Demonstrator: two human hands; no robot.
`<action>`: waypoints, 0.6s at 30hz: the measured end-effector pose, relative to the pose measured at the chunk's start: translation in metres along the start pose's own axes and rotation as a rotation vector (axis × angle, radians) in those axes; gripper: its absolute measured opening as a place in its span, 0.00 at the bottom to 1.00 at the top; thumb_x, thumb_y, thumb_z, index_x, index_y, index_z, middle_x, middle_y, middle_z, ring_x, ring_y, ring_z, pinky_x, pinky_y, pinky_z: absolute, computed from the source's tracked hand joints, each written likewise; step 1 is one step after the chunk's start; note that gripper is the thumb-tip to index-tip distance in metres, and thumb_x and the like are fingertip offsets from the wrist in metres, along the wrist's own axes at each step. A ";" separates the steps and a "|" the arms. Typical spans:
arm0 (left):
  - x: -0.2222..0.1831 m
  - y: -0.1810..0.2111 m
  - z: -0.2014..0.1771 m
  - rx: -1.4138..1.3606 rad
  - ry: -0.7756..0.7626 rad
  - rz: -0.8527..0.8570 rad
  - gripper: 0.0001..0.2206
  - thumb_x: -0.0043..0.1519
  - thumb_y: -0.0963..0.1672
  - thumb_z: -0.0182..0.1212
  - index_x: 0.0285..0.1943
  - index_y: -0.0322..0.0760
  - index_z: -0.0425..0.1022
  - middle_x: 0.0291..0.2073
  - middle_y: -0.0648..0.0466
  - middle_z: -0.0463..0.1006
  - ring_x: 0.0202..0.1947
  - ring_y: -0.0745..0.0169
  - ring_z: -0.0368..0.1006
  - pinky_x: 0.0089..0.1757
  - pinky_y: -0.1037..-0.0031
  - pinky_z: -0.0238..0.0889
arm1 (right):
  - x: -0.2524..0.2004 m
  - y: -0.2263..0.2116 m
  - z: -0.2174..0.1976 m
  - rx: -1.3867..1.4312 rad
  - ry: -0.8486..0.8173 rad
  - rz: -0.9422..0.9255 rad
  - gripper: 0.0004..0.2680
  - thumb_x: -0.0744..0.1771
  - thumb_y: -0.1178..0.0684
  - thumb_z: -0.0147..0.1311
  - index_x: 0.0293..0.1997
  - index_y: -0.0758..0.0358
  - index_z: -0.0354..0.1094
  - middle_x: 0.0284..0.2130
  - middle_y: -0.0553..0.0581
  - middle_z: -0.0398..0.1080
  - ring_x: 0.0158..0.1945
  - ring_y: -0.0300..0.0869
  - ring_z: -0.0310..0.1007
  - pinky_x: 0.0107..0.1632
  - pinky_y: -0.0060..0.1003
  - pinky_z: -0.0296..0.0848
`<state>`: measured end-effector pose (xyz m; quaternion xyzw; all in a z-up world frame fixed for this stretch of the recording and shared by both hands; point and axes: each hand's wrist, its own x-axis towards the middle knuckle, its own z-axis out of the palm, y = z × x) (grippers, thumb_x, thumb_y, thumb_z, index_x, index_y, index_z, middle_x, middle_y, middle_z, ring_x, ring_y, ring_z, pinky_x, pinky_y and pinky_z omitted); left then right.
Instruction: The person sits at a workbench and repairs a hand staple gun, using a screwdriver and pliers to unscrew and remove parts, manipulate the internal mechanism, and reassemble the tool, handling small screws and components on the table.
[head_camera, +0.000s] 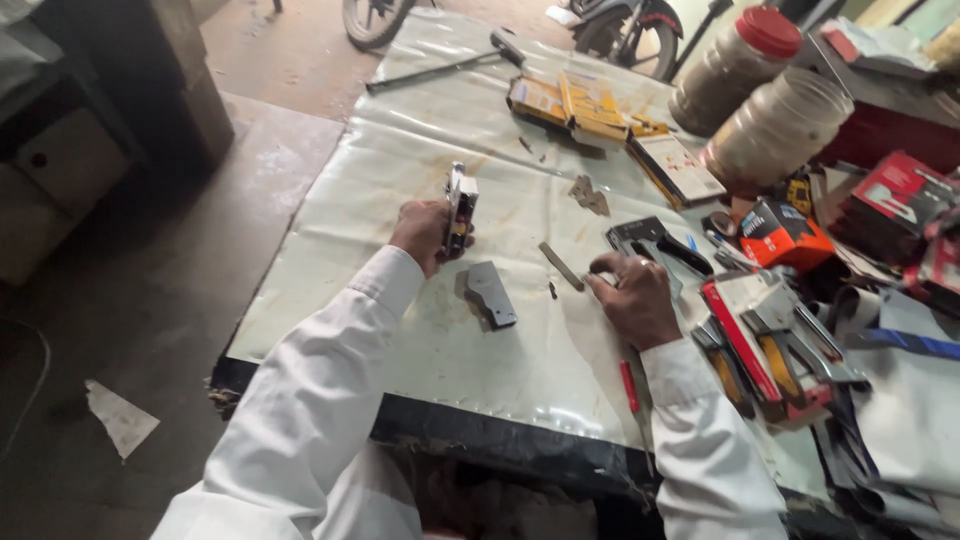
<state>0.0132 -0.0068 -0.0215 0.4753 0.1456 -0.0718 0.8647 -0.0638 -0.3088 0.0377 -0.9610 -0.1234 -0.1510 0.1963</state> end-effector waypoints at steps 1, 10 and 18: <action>-0.001 0.001 -0.002 0.003 -0.013 -0.014 0.04 0.59 0.39 0.59 0.33 0.31 0.76 0.25 0.48 0.77 0.22 0.57 0.75 0.24 0.68 0.73 | 0.001 0.005 0.001 -0.008 0.001 0.017 0.08 0.63 0.51 0.64 0.42 0.60 0.78 0.34 0.64 0.78 0.40 0.53 0.80 0.45 0.44 0.76; -0.012 0.007 0.001 0.104 -0.034 -0.038 0.05 0.63 0.41 0.54 0.38 0.34 0.74 0.28 0.49 0.79 0.22 0.58 0.76 0.21 0.71 0.65 | 0.005 0.041 -0.034 0.379 0.244 -0.010 0.08 0.67 0.56 0.60 0.49 0.67 0.75 0.40 0.58 0.80 0.43 0.39 0.81 0.48 0.33 0.77; -0.019 0.011 0.006 0.156 -0.041 0.005 0.08 0.66 0.44 0.55 0.38 0.35 0.75 0.26 0.51 0.77 0.22 0.59 0.75 0.21 0.71 0.65 | 0.002 0.056 -0.060 0.208 0.293 0.235 0.06 0.66 0.56 0.60 0.44 0.66 0.78 0.28 0.58 0.78 0.30 0.38 0.80 0.36 0.33 0.76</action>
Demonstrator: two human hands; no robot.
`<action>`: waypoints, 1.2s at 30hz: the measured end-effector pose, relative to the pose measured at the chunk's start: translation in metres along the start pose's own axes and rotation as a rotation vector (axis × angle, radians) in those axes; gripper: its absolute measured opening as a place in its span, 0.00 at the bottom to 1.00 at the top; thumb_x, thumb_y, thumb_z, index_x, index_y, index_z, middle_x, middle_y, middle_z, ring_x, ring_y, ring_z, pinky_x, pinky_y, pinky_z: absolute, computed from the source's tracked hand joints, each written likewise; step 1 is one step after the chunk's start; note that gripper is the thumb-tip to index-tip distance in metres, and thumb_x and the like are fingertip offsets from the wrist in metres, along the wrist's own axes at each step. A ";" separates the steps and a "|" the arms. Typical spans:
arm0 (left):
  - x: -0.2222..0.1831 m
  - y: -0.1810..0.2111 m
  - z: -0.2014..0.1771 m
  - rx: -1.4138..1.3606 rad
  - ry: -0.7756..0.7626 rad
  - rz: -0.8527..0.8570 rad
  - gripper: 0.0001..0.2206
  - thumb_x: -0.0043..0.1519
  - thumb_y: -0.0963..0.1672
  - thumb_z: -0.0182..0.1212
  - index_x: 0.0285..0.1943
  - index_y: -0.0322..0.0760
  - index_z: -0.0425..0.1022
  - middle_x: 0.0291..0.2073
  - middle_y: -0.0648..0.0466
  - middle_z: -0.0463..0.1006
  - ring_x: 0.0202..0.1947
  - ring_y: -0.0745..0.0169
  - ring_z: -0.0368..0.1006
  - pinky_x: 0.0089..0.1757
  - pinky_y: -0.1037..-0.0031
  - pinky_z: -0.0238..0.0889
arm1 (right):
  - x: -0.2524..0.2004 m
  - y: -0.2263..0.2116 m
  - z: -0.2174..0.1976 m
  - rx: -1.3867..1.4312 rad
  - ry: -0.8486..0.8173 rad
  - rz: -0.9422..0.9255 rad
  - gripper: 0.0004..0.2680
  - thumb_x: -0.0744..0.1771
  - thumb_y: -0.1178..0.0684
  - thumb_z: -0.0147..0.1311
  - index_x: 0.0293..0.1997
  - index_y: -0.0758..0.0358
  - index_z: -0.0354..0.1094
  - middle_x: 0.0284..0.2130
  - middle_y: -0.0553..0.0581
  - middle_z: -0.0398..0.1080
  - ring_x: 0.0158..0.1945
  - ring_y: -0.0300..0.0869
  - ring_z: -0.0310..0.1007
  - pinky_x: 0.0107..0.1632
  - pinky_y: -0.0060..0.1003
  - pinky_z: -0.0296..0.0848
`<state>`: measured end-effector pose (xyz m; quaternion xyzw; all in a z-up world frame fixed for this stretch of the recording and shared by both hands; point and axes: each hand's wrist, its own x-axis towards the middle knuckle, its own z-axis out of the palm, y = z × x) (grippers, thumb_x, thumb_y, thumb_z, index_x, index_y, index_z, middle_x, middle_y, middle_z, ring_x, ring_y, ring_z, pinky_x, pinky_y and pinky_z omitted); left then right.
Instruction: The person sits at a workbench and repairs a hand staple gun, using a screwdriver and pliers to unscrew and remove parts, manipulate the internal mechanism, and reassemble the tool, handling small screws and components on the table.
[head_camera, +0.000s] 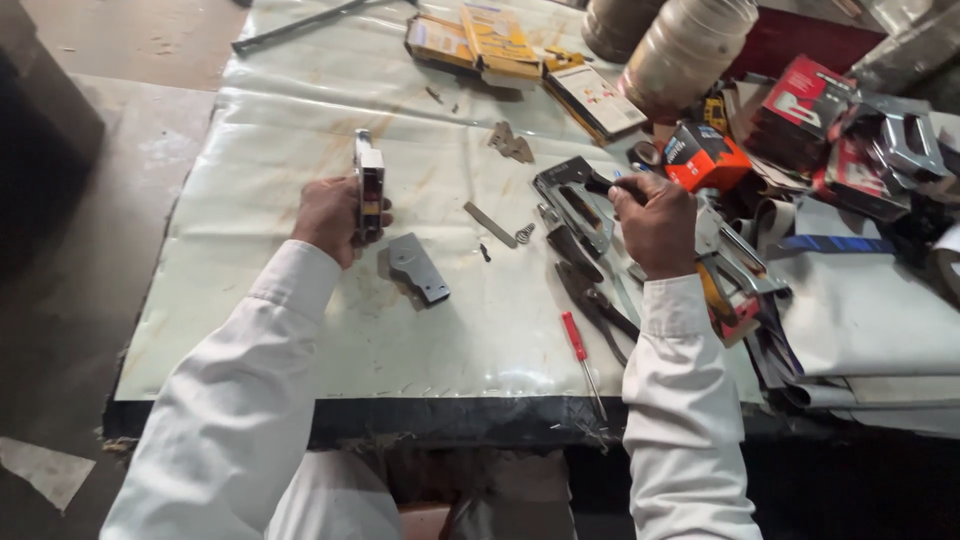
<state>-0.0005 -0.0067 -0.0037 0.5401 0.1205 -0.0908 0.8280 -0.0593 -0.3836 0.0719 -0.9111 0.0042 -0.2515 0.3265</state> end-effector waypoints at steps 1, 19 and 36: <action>0.000 0.000 0.000 0.003 -0.005 -0.011 0.08 0.66 0.44 0.55 0.38 0.35 0.75 0.26 0.51 0.77 0.22 0.59 0.75 0.21 0.71 0.65 | 0.000 -0.002 -0.004 -0.005 -0.001 0.011 0.06 0.66 0.56 0.60 0.44 0.66 0.78 0.28 0.58 0.78 0.30 0.38 0.80 0.36 0.33 0.76; 0.003 -0.002 0.010 0.049 -0.054 0.044 0.09 0.66 0.42 0.53 0.43 0.31 0.78 0.25 0.49 0.79 0.18 0.61 0.73 0.22 0.72 0.68 | -0.009 -0.007 0.018 -0.165 -0.314 -0.097 0.11 0.65 0.50 0.61 0.44 0.67 0.74 0.37 0.65 0.78 0.43 0.54 0.79 0.45 0.44 0.74; -0.024 -0.001 0.030 0.340 -0.151 0.652 0.15 0.70 0.46 0.55 0.54 0.26 0.77 0.31 0.56 0.80 0.30 0.76 0.69 0.33 0.78 0.67 | -0.043 -0.071 0.029 0.958 -0.351 0.079 0.10 0.65 0.62 0.61 0.50 0.71 0.70 0.38 0.60 0.77 0.37 0.40 0.79 0.41 0.37 0.81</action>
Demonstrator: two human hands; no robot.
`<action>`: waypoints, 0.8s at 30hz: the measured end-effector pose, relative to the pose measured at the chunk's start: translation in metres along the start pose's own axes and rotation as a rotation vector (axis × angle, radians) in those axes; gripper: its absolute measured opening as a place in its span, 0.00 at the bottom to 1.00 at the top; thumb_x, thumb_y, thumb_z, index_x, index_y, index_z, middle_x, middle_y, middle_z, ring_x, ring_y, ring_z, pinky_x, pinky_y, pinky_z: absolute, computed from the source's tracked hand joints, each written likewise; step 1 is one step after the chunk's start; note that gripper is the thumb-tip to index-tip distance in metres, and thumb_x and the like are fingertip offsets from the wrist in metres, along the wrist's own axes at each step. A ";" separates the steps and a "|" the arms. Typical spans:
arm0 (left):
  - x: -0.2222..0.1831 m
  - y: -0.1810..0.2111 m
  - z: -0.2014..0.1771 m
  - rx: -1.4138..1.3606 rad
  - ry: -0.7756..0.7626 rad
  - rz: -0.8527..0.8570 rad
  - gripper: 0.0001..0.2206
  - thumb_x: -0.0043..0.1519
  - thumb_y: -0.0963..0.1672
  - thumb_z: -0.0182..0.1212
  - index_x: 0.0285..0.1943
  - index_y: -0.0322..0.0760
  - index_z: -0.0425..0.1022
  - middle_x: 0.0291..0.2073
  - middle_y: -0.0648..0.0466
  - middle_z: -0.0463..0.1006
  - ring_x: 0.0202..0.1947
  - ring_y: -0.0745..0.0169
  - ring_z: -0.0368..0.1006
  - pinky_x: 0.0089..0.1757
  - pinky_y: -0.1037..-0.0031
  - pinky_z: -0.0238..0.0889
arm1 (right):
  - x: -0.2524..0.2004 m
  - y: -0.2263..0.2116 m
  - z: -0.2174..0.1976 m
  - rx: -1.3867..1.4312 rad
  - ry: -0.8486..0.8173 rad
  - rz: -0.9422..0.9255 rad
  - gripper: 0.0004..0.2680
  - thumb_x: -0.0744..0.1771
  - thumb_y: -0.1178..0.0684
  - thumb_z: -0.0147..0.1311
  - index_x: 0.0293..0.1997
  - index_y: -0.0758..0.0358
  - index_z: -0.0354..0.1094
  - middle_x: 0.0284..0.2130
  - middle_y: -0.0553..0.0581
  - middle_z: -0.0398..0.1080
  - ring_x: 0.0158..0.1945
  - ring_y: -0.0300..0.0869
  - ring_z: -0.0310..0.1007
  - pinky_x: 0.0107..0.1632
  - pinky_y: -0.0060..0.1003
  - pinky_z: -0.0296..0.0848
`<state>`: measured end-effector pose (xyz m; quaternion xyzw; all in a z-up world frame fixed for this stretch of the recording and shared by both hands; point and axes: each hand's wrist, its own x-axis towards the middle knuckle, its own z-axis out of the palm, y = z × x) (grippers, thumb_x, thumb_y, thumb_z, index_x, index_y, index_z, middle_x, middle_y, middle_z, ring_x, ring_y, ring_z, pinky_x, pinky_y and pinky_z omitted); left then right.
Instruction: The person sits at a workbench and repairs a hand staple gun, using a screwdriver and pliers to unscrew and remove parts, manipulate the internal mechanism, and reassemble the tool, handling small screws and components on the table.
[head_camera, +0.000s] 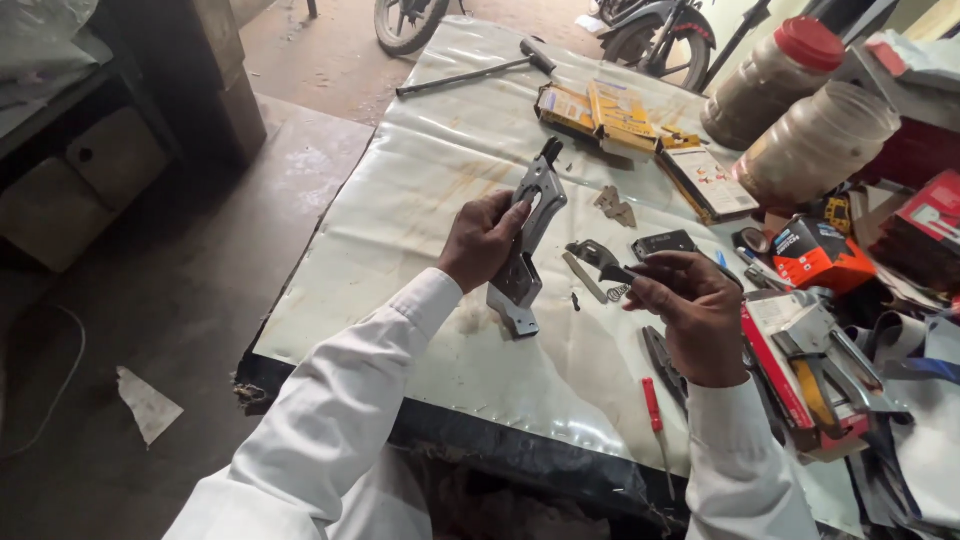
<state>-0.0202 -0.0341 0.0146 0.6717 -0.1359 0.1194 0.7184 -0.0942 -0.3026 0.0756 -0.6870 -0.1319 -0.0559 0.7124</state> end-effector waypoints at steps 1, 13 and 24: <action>-0.002 0.006 0.001 0.003 -0.003 -0.004 0.15 0.70 0.46 0.55 0.54 0.26 0.77 0.31 0.56 0.80 0.30 0.76 0.69 0.33 0.78 0.67 | -0.001 -0.001 0.000 0.003 0.003 0.003 0.10 0.65 0.62 0.61 0.50 0.71 0.70 0.38 0.60 0.77 0.37 0.40 0.79 0.41 0.37 0.81; -0.014 0.032 0.011 0.321 0.067 0.143 0.14 0.67 0.47 0.59 0.54 0.33 0.79 0.32 0.47 0.82 0.31 0.61 0.79 0.36 0.69 0.71 | -0.004 0.021 -0.008 0.075 -0.184 0.129 0.05 0.65 0.63 0.62 0.43 0.73 0.76 0.35 0.64 0.79 0.37 0.46 0.81 0.45 0.42 0.83; -0.019 0.044 0.012 0.457 -0.081 0.249 0.13 0.67 0.46 0.60 0.54 0.34 0.78 0.40 0.43 0.82 0.39 0.43 0.79 0.40 0.62 0.71 | -0.005 0.003 0.024 0.029 -0.093 0.226 0.17 0.64 0.62 0.61 0.58 0.73 0.63 0.36 0.64 0.77 0.36 0.44 0.80 0.42 0.42 0.84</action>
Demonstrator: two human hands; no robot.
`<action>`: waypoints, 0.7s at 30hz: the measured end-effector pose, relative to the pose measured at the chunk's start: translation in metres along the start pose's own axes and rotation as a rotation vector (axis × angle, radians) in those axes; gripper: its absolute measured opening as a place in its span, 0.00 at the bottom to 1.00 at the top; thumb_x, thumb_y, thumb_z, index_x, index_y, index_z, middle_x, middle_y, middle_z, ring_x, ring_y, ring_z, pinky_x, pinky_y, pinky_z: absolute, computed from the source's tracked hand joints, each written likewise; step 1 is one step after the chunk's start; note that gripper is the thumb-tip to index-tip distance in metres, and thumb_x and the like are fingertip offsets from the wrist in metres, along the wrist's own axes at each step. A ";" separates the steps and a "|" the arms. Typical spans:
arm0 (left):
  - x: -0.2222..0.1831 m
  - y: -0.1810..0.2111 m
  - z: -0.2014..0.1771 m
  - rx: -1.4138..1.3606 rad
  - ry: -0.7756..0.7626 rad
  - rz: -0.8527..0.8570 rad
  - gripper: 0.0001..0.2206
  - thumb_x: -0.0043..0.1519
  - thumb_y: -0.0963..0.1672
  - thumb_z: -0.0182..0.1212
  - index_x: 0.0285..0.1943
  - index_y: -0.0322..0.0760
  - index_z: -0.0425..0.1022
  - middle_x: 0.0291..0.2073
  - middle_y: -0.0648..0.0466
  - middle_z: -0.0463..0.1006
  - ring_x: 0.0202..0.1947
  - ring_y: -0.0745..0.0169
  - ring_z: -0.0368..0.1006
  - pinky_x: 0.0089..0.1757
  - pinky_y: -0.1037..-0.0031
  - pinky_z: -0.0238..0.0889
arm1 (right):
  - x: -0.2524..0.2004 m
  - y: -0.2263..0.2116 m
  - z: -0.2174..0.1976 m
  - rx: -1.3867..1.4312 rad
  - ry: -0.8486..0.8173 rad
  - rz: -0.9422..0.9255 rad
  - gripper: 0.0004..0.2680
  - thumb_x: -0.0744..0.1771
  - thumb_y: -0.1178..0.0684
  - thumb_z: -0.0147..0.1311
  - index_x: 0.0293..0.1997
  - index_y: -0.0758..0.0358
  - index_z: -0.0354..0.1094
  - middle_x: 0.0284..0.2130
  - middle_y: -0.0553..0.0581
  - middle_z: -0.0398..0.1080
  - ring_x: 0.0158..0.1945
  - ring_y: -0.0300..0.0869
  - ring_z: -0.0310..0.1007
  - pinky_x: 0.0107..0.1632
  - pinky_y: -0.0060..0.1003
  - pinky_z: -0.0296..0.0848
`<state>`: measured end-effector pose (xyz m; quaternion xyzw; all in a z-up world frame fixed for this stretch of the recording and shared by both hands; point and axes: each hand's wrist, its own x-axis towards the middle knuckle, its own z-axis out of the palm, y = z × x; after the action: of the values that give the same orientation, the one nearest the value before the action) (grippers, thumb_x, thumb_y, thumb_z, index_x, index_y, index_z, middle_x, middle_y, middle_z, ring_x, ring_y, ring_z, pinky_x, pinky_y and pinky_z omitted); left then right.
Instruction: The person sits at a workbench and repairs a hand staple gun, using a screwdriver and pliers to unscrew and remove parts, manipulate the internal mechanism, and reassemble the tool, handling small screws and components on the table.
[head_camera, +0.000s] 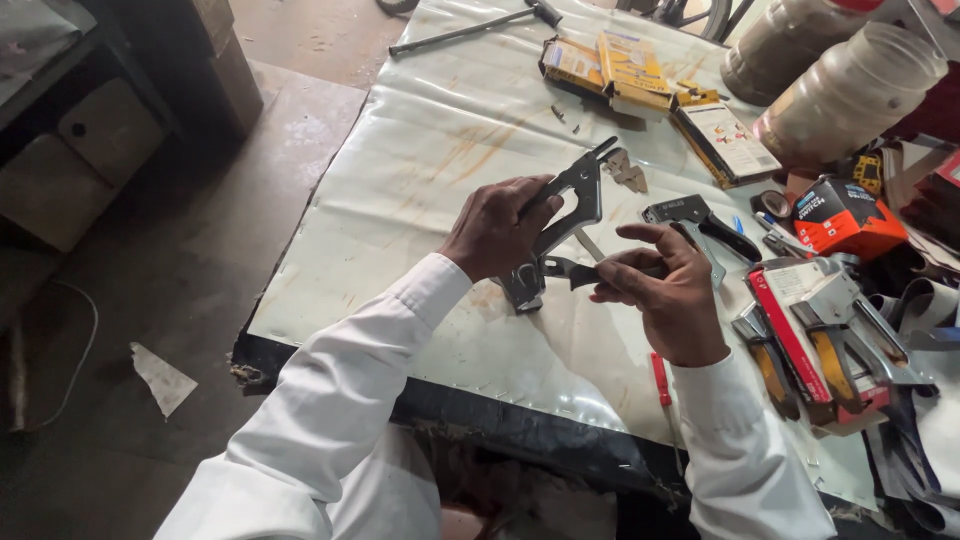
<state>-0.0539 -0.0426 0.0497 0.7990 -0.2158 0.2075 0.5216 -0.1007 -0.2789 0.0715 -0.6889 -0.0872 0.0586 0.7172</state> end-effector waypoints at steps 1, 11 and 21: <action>-0.001 -0.001 0.001 0.001 -0.001 -0.001 0.13 0.67 0.46 0.60 0.54 0.34 0.78 0.40 0.43 0.82 0.39 0.43 0.79 0.40 0.62 0.71 | 0.000 -0.001 0.000 0.001 0.000 0.001 0.17 0.64 0.62 0.61 0.58 0.73 0.63 0.36 0.64 0.77 0.36 0.44 0.80 0.42 0.42 0.84; -0.001 0.009 0.010 0.045 -0.056 -0.100 0.12 0.65 0.47 0.59 0.49 0.35 0.79 0.33 0.42 0.81 0.33 0.42 0.78 0.36 0.59 0.69 | 0.002 0.007 -0.024 -0.157 -0.102 0.019 0.11 0.64 0.62 0.62 0.49 0.75 0.69 0.33 0.62 0.77 0.32 0.41 0.77 0.35 0.35 0.78; 0.001 0.009 0.007 0.086 -0.203 -0.333 0.14 0.63 0.51 0.58 0.41 0.37 0.81 0.24 0.42 0.79 0.27 0.42 0.77 0.34 0.57 0.67 | 0.003 0.005 -0.028 -0.155 -0.217 0.004 0.04 0.64 0.63 0.63 0.39 0.72 0.77 0.28 0.57 0.77 0.30 0.37 0.74 0.33 0.30 0.72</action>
<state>-0.0575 -0.0526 0.0540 0.8619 -0.1234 0.0457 0.4897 -0.0921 -0.3057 0.0660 -0.7320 -0.1671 0.1275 0.6481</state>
